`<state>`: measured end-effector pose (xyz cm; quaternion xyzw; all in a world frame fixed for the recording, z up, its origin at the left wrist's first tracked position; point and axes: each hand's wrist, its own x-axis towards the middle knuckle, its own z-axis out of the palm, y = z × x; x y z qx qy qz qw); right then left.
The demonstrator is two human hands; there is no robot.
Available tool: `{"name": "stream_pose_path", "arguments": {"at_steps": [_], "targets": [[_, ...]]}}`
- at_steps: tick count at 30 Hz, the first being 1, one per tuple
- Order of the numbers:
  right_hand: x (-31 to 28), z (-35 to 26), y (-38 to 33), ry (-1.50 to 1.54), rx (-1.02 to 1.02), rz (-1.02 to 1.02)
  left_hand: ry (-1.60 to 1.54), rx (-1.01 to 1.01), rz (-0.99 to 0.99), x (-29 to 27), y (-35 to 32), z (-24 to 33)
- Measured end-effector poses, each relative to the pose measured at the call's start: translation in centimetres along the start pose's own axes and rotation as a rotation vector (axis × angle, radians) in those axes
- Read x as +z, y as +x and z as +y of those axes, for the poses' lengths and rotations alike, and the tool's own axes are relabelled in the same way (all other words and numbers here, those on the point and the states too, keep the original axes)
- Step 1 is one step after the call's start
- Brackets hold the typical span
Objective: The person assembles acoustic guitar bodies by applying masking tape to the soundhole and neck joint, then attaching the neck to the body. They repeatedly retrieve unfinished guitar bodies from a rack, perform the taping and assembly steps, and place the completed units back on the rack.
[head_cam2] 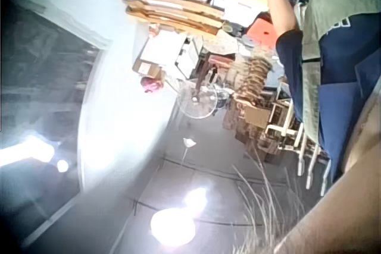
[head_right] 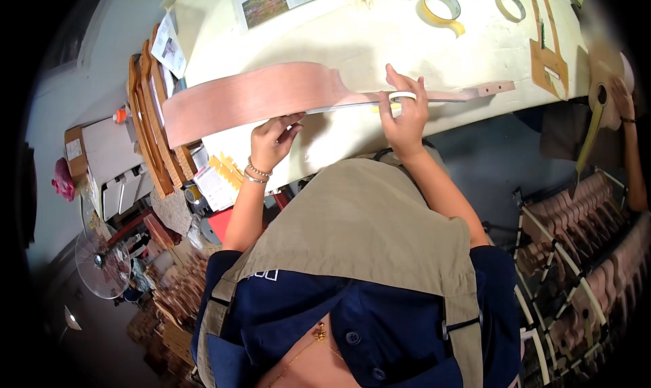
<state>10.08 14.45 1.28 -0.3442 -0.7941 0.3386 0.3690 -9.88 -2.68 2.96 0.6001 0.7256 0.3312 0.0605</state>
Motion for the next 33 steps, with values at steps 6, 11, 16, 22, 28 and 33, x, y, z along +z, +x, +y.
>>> {"name": "stream_pose_path", "arguments": {"at_steps": [6, 11, 16, 22, 28, 33], "targets": [[-5.5, -0.1, -0.7, 0.418, 0.111, 0.239, -0.009, 0.083, -0.042, -0.4, 0.4, -0.7], [-13.6, 10.3, -0.9, 0.515, 0.456, 0.452, 0.016, 0.070, -0.066, -0.3, -0.4, -1.0], [-14.4, 14.3, -0.6, 0.403, 0.386, 0.355, 0.039, 0.075, -0.075, -0.2, -0.1, -0.8], [-13.8, 15.7, -0.6, 0.350, 0.314, 0.348, 0.047, -0.003, -0.079, 0.3, -0.2, 0.8], [-13.6, 15.6, -0.7, 0.264, 0.283, 0.362, 0.194, 0.060, -0.160, 2.3, 0.8, 2.9], [-13.3, 15.5, -0.6, 0.267, 0.313, 0.390, 0.338, 0.144, -0.195, 3.5, 0.6, 3.0]]}}
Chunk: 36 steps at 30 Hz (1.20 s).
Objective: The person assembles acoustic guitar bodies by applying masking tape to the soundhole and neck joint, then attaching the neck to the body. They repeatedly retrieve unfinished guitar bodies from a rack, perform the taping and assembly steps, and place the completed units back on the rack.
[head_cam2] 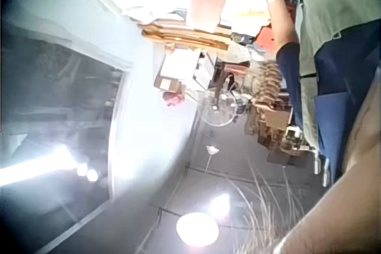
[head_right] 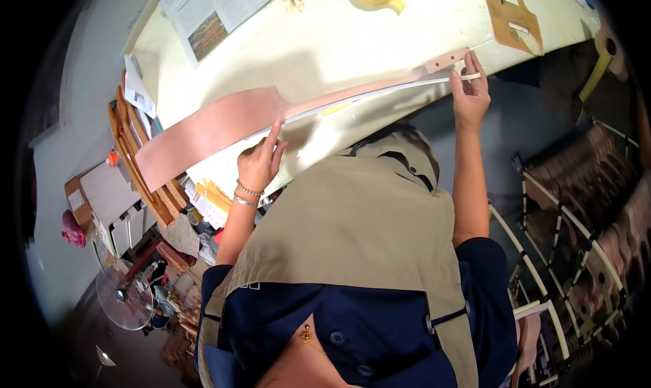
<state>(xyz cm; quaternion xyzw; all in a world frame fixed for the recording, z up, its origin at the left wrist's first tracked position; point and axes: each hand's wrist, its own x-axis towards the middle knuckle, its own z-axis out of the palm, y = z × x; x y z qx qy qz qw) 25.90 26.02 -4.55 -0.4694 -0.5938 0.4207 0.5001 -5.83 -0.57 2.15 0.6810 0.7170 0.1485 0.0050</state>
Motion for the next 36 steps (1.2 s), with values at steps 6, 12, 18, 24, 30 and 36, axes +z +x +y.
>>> {"name": "stream_pose_path", "arguments": {"at_steps": [6, 12, 18, 24, 30, 36], "targets": [[0.3, -0.4, -0.2, -0.061, -0.014, 0.014, 0.015, 0.065, -0.070, -0.1, 1.1, 1.0], [0.6, -1.1, -0.2, -0.087, 0.011, 0.016, 0.007, 0.148, -0.211, -0.1, 4.1, 3.5], [0.8, -1.1, -0.3, -0.073, 0.025, 0.042, 0.003, 0.271, -0.263, 2.5, 8.9, 7.7], [0.9, -0.5, -0.2, -0.195, -0.059, 0.075, 0.057, 0.320, -0.249, 7.1, 14.7, 15.2], [1.2, -0.7, -0.3, -0.181, -0.036, 0.133, -0.137, 0.343, -0.051, 4.7, 19.2, 13.3], [1.8, -1.1, -0.4, -0.162, -0.014, 0.159, -1.004, -0.415, -0.987, 6.8, 23.0, 10.2]]}}
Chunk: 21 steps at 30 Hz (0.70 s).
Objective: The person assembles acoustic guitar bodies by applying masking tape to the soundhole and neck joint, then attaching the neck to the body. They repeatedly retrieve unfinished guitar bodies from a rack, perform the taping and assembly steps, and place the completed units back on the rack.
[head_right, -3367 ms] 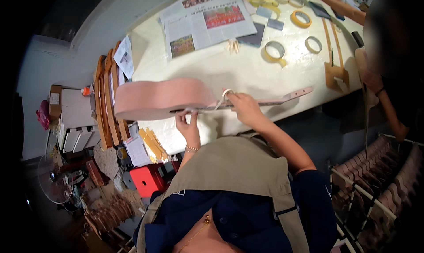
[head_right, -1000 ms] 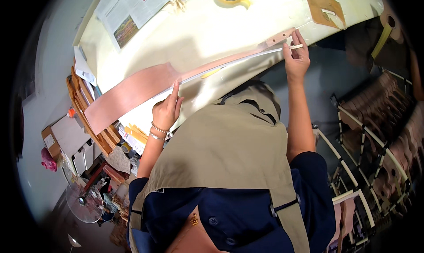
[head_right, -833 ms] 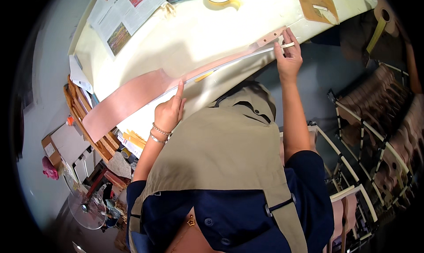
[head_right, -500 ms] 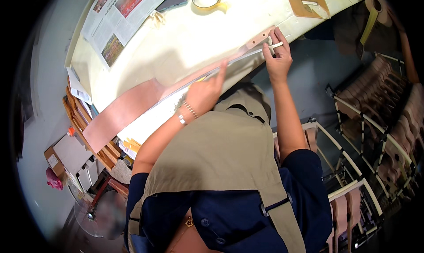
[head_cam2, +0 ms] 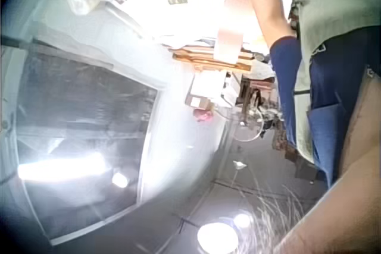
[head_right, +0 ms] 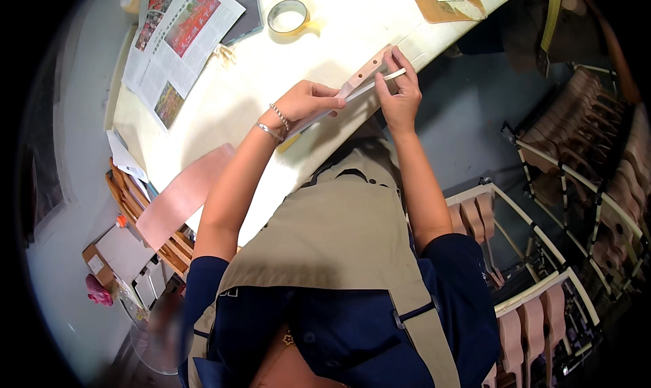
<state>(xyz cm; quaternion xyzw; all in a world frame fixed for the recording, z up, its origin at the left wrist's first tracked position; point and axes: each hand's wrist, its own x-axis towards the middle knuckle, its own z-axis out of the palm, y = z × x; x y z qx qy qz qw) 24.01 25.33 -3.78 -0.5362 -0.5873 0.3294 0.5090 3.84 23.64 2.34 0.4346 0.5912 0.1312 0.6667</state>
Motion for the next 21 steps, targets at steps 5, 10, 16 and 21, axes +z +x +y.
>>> {"name": "stream_pose_path", "arguments": {"at_steps": [5, 10, 16, 21], "targets": [[-0.5, -0.4, -2.3, -0.033, 0.116, 0.118, -0.087, -0.041, -0.023, 0.1, 0.6, 0.4], [-4.4, 1.9, -7.6, 0.783, 0.952, 0.484, -0.060, 0.007, -0.040, 0.1, 1.1, -0.8], [-10.7, 2.6, -0.5, -0.050, 0.339, 0.078, 0.952, 0.340, 0.426, 2.1, -4.5, -1.4], [-6.5, -0.2, 8.0, -0.877, -0.164, -0.283, 1.035, 0.132, 0.425, 0.9, -8.8, -2.9]]}}
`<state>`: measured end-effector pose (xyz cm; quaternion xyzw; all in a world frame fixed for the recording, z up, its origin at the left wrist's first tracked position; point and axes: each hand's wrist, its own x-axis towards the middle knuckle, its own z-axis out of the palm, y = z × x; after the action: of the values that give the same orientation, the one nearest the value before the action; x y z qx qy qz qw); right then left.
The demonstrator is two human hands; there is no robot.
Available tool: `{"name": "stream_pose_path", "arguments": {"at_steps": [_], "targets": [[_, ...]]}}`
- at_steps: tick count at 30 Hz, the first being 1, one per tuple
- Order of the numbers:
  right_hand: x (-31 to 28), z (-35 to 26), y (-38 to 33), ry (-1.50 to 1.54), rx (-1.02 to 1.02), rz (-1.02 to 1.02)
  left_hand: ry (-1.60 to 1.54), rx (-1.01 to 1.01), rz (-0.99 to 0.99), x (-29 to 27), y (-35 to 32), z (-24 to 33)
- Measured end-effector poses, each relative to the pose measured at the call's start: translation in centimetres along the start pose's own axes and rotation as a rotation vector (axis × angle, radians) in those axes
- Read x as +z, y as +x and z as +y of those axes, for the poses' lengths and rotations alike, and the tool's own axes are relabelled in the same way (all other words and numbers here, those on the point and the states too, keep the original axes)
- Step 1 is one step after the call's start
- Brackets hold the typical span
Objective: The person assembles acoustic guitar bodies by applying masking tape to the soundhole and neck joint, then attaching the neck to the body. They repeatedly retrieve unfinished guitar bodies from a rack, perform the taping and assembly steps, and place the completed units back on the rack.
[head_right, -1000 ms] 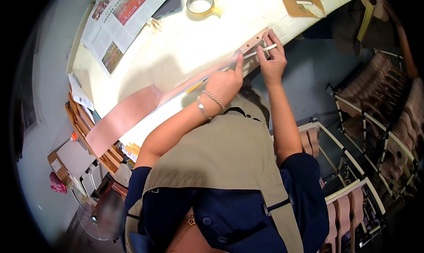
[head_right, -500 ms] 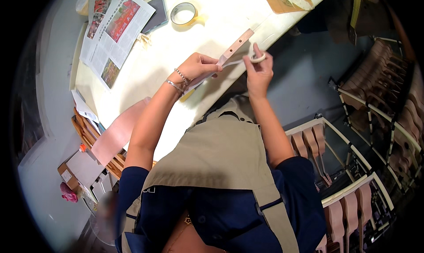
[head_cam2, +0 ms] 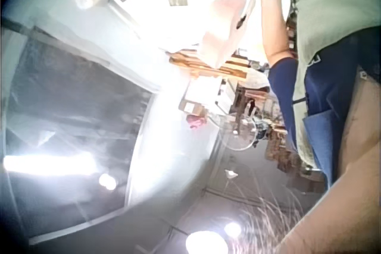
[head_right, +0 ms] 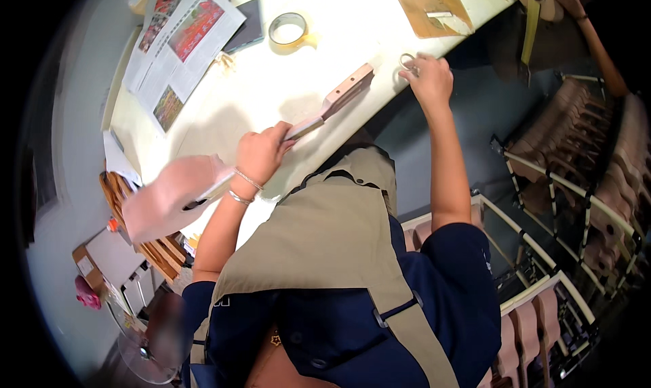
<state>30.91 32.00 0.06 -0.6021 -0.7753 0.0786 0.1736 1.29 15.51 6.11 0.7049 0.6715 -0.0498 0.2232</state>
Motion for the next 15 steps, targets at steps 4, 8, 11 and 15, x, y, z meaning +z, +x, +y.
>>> {"name": "stream_pose_path", "arguments": {"at_steps": [4, 8, 11, 15], "targets": [[-0.4, -6.3, 2.3, 0.175, -0.428, 0.004, -0.534, -0.118, -0.130, -1.4, -0.4, -5.4], [3.6, -11.7, -2.6, 0.365, -0.762, -0.401, -0.661, -0.145, -0.075, 1.0, -0.2, -8.1], [6.0, -12.4, -3.9, 0.357, -0.765, -0.283, -0.443, 0.048, 0.233, 0.6, -0.5, -4.1], [6.9, -12.8, -4.2, 0.320, -0.738, -0.156, -0.130, 0.113, 0.541, 4.2, 1.3, -0.6]]}}
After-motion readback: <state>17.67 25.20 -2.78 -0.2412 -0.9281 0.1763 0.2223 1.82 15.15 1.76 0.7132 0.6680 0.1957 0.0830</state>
